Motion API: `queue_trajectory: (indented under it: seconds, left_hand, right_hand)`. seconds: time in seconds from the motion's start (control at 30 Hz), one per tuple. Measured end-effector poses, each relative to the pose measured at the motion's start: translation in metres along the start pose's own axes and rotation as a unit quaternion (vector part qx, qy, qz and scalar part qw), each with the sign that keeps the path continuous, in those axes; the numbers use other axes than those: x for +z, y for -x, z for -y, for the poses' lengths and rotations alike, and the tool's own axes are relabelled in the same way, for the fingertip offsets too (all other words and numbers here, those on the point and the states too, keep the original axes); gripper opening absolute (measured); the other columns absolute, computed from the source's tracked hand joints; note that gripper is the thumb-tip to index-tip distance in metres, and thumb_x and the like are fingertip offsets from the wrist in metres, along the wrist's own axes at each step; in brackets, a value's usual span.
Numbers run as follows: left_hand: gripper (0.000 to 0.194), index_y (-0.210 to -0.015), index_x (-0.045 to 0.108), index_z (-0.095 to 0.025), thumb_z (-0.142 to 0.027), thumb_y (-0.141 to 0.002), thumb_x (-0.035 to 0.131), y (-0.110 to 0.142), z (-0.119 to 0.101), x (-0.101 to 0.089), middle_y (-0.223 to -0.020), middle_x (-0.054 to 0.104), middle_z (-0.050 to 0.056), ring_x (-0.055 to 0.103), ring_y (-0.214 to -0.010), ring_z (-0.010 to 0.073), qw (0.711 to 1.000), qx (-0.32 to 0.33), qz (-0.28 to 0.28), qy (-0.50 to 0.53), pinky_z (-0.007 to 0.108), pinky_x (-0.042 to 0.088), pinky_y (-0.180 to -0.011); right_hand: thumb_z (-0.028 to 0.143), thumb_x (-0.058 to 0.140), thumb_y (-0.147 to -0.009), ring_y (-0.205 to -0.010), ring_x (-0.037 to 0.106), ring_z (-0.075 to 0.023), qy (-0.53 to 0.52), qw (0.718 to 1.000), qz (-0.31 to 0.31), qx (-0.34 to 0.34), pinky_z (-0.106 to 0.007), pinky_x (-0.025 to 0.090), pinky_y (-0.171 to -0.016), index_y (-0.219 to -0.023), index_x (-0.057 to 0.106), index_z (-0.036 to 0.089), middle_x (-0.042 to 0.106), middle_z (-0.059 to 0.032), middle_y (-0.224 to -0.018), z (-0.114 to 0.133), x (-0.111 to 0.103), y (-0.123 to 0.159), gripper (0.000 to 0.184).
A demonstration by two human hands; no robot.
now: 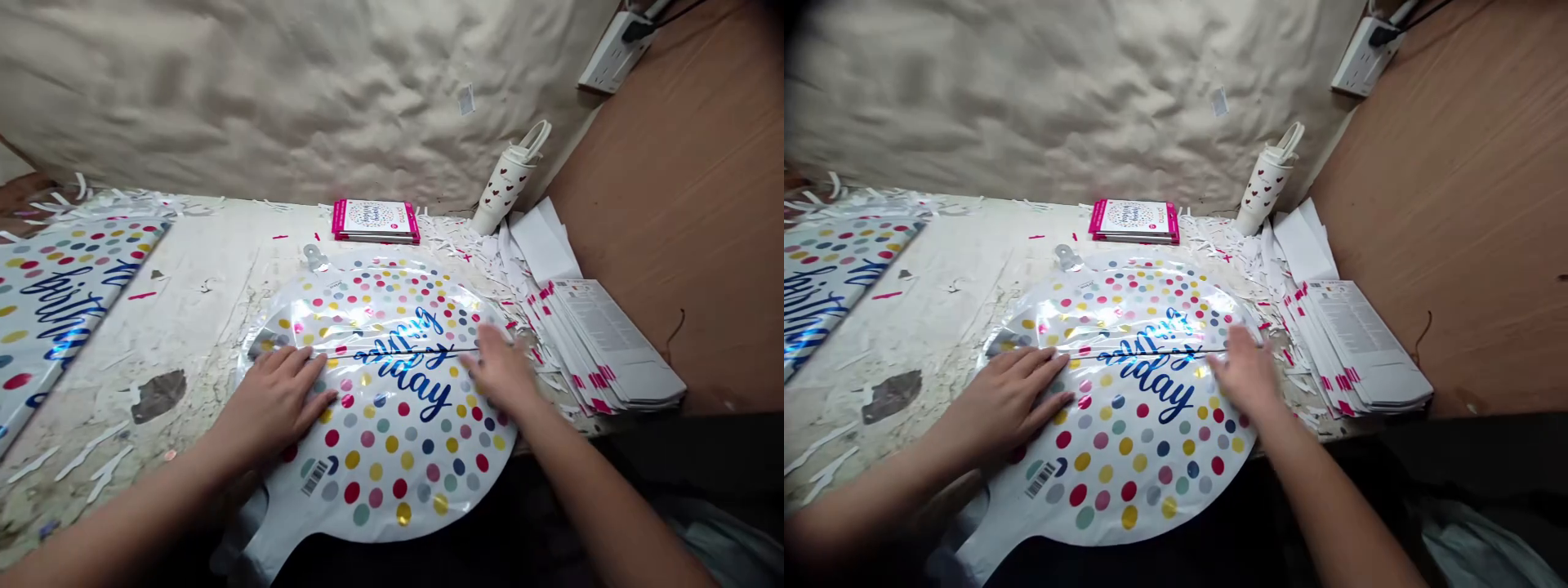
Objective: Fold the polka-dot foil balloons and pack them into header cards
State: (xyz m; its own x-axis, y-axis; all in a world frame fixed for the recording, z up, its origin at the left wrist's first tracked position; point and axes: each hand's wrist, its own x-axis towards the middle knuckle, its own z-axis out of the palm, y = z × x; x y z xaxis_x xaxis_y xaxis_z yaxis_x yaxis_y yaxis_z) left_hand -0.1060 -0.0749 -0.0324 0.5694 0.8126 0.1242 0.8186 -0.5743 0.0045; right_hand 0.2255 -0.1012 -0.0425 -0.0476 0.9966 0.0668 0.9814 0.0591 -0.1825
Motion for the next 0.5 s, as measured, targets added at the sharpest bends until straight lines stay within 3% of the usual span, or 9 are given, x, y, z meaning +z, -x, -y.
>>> queue_trajectory:
  seconds: [0.07,0.13,0.2,0.3,0.4,0.47,0.5]
  left_hand:
    - [0.063,-0.124,0.051,-0.006,-0.053,-0.086,0.036,-0.015,-0.014,-0.004,-0.129,0.048,0.022,0.041,-0.121,0.0367,1.0,-0.005,-0.018,0.005,0.051,0.032,-0.1]
    - [0.069,-0.134,0.039,-0.005,-0.054,-0.086,0.033,-0.034,-0.034,-0.004,-0.14,0.034,0.022,0.028,-0.13,0.0366,1.0,-0.006,-0.017,0.025,0.051,0.026,-0.104]
    - [0.077,-0.139,0.03,-0.007,-0.06,-0.084,0.033,-0.049,-0.054,0.001,-0.145,0.025,0.022,0.017,-0.133,0.0398,0.998,-0.014,0.033,0.052,0.056,0.022,-0.103]
    - [0.083,-0.141,0.028,-0.017,-0.069,-0.077,0.036,-0.059,-0.073,0.01,-0.147,0.02,0.021,0.009,-0.133,0.0456,0.991,-0.032,0.107,0.08,0.065,0.017,-0.098]
    - [0.08,-0.142,0.025,-0.027,-0.071,-0.076,0.037,-0.055,-0.077,0.014,-0.149,0.015,0.018,0.003,-0.133,0.0464,0.988,-0.037,0.12,0.095,0.069,0.012,-0.096]
    - [0.081,-0.141,0.025,-0.028,-0.073,-0.075,0.038,-0.053,-0.077,0.014,-0.149,0.013,0.019,0.002,-0.132,0.048,0.987,-0.041,0.117,0.103,0.071,0.01,-0.094]
    - [0.083,-0.141,0.026,-0.027,-0.073,-0.073,0.039,-0.053,-0.076,0.014,-0.148,0.014,0.02,0.003,-0.132,0.0497,0.987,-0.039,0.114,0.106,0.073,0.011,-0.092]
  right_hand:
    - [0.043,0.029,-0.091,-0.124,0.038,-0.0381,0.041,0.994,-0.053,0.081,-0.065,0.021,-0.099,-0.135,0.035,0.006,0.044,-0.0254,-0.132,-0.031,-0.008,0.017,0.057]
    - [0.044,0.031,-0.09,-0.123,0.041,-0.0342,0.048,0.996,-0.051,0.05,-0.058,0.026,-0.1,-0.136,0.037,0.015,0.048,-0.0196,-0.13,-0.033,-0.008,0.029,0.054]
    - [0.052,0.037,-0.086,-0.122,0.042,-0.0346,0.028,0.999,-0.025,0.012,-0.054,0.03,-0.1,-0.135,0.04,0.024,0.05,-0.0162,-0.128,-0.017,-0.002,0.033,0.056]
    - [0.063,0.044,-0.078,-0.121,0.042,-0.0396,-0.069,0.992,-0.041,0.099,-0.058,0.029,-0.098,-0.136,0.039,0.024,0.051,-0.0183,-0.125,0.004,0.002,0.016,0.069]
    - [0.06,0.04,-0.082,-0.12,0.044,-0.0344,-0.26,0.947,-0.071,0.175,-0.052,0.038,-0.095,-0.142,0.023,0.015,0.048,-0.0194,-0.128,0.011,-0.011,-0.015,0.077]
    - [0.051,0.026,-0.09,-0.124,0.042,-0.0273,-0.333,0.925,-0.093,0.157,-0.043,0.041,-0.096,-0.144,0.008,0.011,0.039,-0.0183,-0.138,0.031,-0.026,-0.032,0.07]
    - [0.046,0.02,-0.092,-0.128,0.037,-0.0243,-0.339,0.928,-0.098,0.121,-0.041,0.038,-0.099,-0.144,0.001,0.01,0.031,-0.0168,-0.143,0.049,-0.032,-0.039,0.066]
